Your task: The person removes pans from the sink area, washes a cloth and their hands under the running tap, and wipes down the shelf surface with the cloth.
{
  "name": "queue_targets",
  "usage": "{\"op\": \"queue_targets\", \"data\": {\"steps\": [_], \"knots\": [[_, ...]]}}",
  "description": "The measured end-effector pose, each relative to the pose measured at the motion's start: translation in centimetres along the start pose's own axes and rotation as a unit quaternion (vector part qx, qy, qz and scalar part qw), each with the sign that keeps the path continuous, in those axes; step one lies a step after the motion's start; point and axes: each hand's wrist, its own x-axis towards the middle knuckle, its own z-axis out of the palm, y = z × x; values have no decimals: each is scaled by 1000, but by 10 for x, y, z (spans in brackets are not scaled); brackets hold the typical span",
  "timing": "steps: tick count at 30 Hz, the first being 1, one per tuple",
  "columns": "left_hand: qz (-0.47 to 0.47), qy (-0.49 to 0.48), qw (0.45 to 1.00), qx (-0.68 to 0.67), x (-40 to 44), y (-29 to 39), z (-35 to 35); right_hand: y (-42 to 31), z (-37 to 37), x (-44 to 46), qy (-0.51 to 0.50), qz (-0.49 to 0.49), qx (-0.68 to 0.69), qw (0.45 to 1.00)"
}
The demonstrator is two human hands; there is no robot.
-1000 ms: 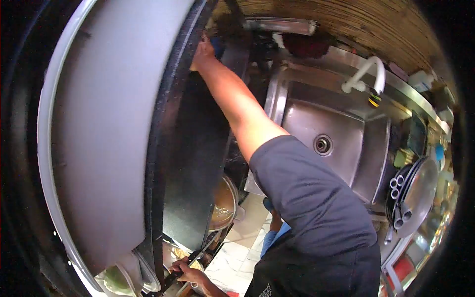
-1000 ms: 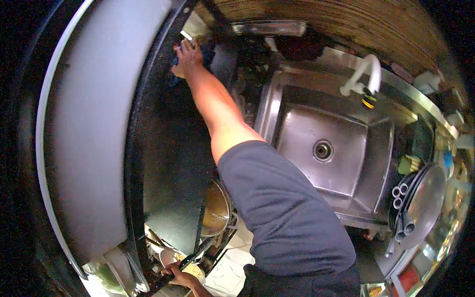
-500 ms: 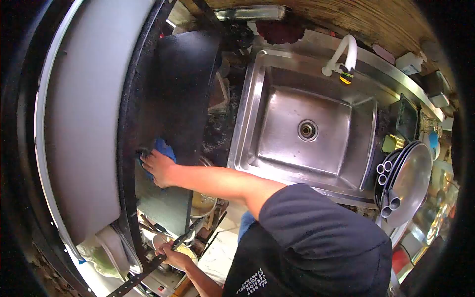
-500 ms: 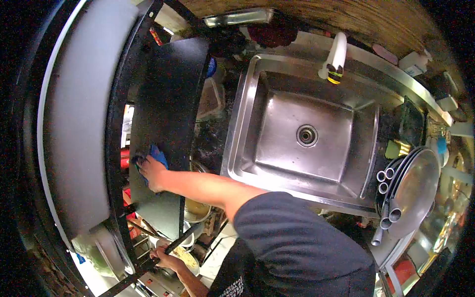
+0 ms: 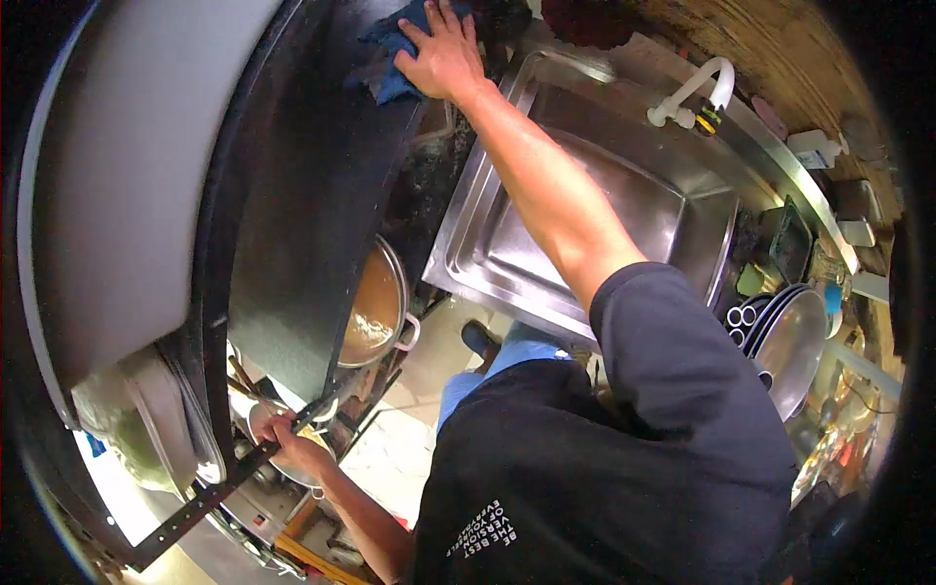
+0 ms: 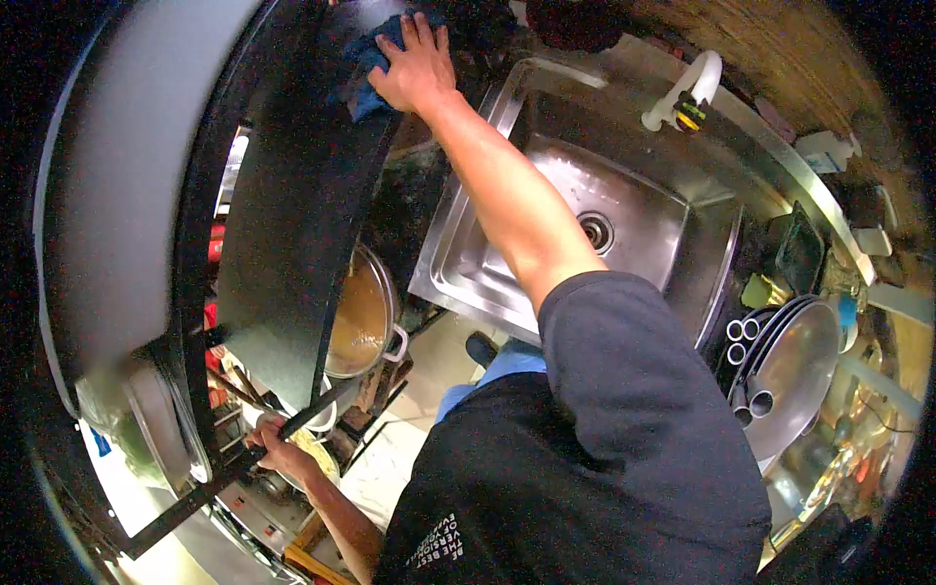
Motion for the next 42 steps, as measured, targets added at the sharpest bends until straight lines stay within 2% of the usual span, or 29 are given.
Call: {"op": "queue_targets", "data": {"steps": [2, 7, 11, 14, 17, 18, 21, 22, 23, 24, 25, 28, 30, 32, 33, 35, 36, 37, 39, 40, 41, 42], "knots": [[3, -1, 1000, 13, 0, 4, 1, -16, 7, -15, 4, -4, -22, 1000], [35, -1, 999, 36, 3, -3, -6, -123, -47, -118, -52, -36, 75, 995], [20, 30, 999, 10, 0, 4, 2, -197, -78, -195, -109, -50, 145, 982], [48, -8, 998, 31, 6, -11, -10, -238, -81, -235, -129, -61, 155, 978], [44, -12, 999, -27, 7, -9, -8, -267, -80, -256, -142, -86, 122, 979], [53, -30, 998, 0, 9, -13, -12, -275, -79, -260, -146, -98, 109, 978], [34, -59, 997, -38, 15, -28, -17, -292, -72, -268, -165, -132, 69, 975], [37, -56, 991, -117, 20, -42, -15, -298, -70, -270, -174, -140, 59, 973], [44, -64, 994, -80, 19, -42, -17, -304, -75, -268, -187, -140, 52, 971], [50, -73, 995, -44, 19, -40, -18, -307, -73, -270, -190, -146, 45, 970], [40, -82, 993, -77, 18, -38, -17, -309, -73, -270, -193, -153, 39, 969], [8, -72, 997, -34, 13, -26, -16, -308, -74, -272, -205, -176, 17, 963], [11, -97, 994, -52, 13, -29, -19, -305, -75, -277, -208, -196, 28, 958], [33, -108, 992, -46, 11, -23, -23, -302, -79, -285, -200, -238, 26, 950], [13, -118, 993, -3, 9, -19, -29, -294, -76, -287, -200, -265, 31, 943], [128, -100, 985, 59, 1, -26, -41, -267, -71, -284, -195, -314, 80, 926], [185, -90, 974, 94, -4, -29, -48, -252, -68, -279, -157, -333, 70, 927], [98, -151, 984, 17, -13, -13, -63, -241, -76, -268, -137, -300, 62, 942], [64, -142, 988, 19, -24, -26, -91, -201, -75, -240, -35, -283, 137, 949], [47, -140, 989, 20, -32, -33, -105, -184, -74, -230, -33, -233, 126, 964], [69, -140, 986, 51, -39, -49, -120, -167, -72, -222, 19, -200, 77, 977], [69, -108, 988, 81, -50, -57, -130, -141, -63, -206, 4, -161, 138, 977]]}}
